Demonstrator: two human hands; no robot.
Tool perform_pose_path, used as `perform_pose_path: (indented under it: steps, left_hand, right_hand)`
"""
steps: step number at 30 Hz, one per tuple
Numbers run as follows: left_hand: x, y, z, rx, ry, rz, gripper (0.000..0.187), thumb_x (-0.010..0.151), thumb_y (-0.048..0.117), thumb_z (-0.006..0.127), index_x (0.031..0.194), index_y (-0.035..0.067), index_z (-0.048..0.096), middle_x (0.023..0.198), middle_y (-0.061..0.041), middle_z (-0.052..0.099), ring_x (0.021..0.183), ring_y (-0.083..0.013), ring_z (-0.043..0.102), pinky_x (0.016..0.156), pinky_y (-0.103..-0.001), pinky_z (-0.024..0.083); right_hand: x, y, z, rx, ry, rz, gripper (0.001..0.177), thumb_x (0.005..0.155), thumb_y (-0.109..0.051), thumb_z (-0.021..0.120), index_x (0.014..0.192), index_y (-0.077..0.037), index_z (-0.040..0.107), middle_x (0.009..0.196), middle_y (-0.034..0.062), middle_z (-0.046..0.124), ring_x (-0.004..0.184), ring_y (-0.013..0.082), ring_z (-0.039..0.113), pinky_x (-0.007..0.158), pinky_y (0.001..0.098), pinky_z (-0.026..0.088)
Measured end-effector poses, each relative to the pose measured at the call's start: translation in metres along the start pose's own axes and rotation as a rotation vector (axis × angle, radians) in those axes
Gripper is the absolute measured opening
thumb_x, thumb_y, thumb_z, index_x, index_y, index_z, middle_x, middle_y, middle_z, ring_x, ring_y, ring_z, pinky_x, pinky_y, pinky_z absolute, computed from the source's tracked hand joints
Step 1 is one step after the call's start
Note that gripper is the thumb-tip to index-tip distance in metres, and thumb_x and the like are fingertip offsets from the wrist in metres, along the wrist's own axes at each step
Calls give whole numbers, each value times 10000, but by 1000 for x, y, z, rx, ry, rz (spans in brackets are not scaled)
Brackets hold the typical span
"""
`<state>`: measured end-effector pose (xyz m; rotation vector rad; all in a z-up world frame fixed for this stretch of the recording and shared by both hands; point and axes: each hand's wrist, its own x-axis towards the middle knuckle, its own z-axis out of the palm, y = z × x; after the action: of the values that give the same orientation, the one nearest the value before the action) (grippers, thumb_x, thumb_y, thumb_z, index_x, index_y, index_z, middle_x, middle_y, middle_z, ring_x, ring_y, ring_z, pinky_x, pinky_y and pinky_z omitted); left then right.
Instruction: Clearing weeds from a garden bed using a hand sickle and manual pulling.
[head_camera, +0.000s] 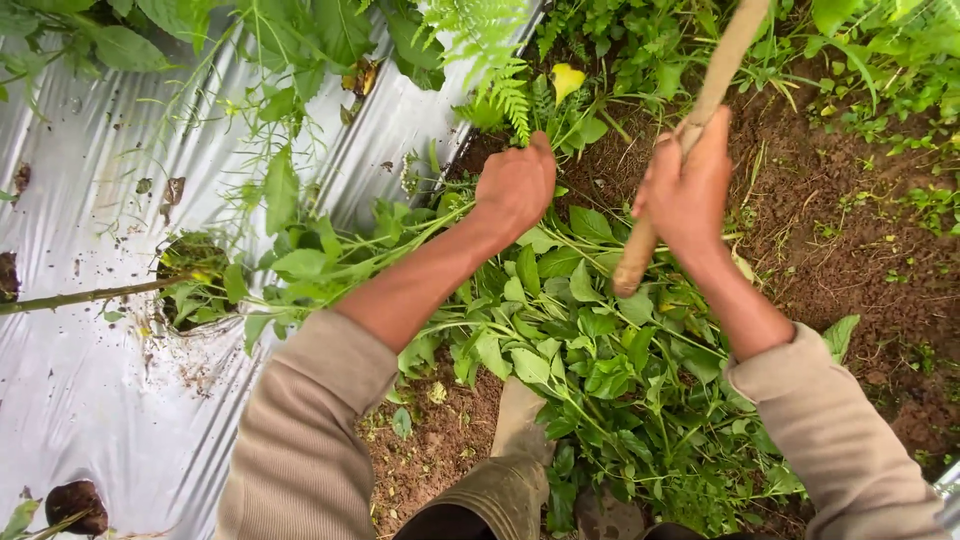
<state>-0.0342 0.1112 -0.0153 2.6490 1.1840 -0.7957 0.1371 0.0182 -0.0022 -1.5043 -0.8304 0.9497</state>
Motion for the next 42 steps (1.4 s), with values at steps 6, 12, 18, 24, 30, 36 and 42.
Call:
perform_pose_path:
  steps: [6, 12, 18, 24, 30, 36, 42]
  left_hand:
    - [-19, 5, 4, -97, 160, 39, 358, 958, 9, 428, 1273, -113, 546, 796, -210, 728, 665, -289, 743, 556, -432, 626]
    - [-24, 10, -17, -245, 82, 1, 310, 980, 15, 408, 1234, -106, 539, 731, -213, 705, 633, -316, 736, 570, -458, 635]
    - [-15, 16, 5, -449, -3, -15, 346, 997, 53, 411, 1299, -96, 489, 752, -205, 703, 617, -335, 730, 514, -503, 641]
    - [-15, 33, 7, -333, 28, 78, 398, 947, 4, 373, 1307, -114, 493, 764, -253, 709, 661, -332, 745, 604, -497, 639]
    - [-20, 22, 0, -309, 46, 80, 440, 930, 3, 395, 1339, -131, 487, 845, -274, 729, 744, -361, 756, 660, -535, 634]
    - [-26, 1, 4, -369, 62, 75, 414, 958, 32, 365, 1309, -133, 511, 841, -290, 723, 710, -384, 749, 633, -538, 622]
    - [-27, 0, -1, -399, 43, 78, 420, 985, 77, 343, 1314, -120, 514, 836, -292, 721, 724, -378, 756, 659, -543, 636]
  right_hand:
    - [-15, -5, -4, -614, -367, 181, 221, 987, 21, 473, 1190, 106, 492, 759, 210, 602, 520, 232, 599, 407, 369, 533]
    - [-12, -15, 4, -284, -114, -98, 200, 1014, 138, 393, 1184, 36, 418, 773, 145, 546, 516, 181, 544, 388, 255, 494]
    - [-16, 35, -6, -559, -303, 148, 135, 1020, 51, 445, 1135, 69, 513, 689, 164, 578, 452, 214, 549, 346, 315, 516]
    - [-4, 27, -17, -379, -134, -95, 156, 1027, 125, 419, 1153, 42, 458, 756, 156, 536, 520, 223, 529, 409, 321, 468]
    - [7, 49, -29, -528, -255, -47, 111, 1018, 82, 449, 1111, 36, 489, 682, 122, 556, 464, 210, 513, 387, 322, 457]
    - [4, 35, -19, -437, -139, -198, 105, 1039, 104, 476, 1106, 23, 473, 675, 131, 534, 486, 225, 526, 428, 327, 446]
    - [3, 19, -8, -626, -325, 171, 166, 1016, 39, 428, 1177, 34, 469, 690, 119, 567, 466, 207, 537, 387, 329, 477]
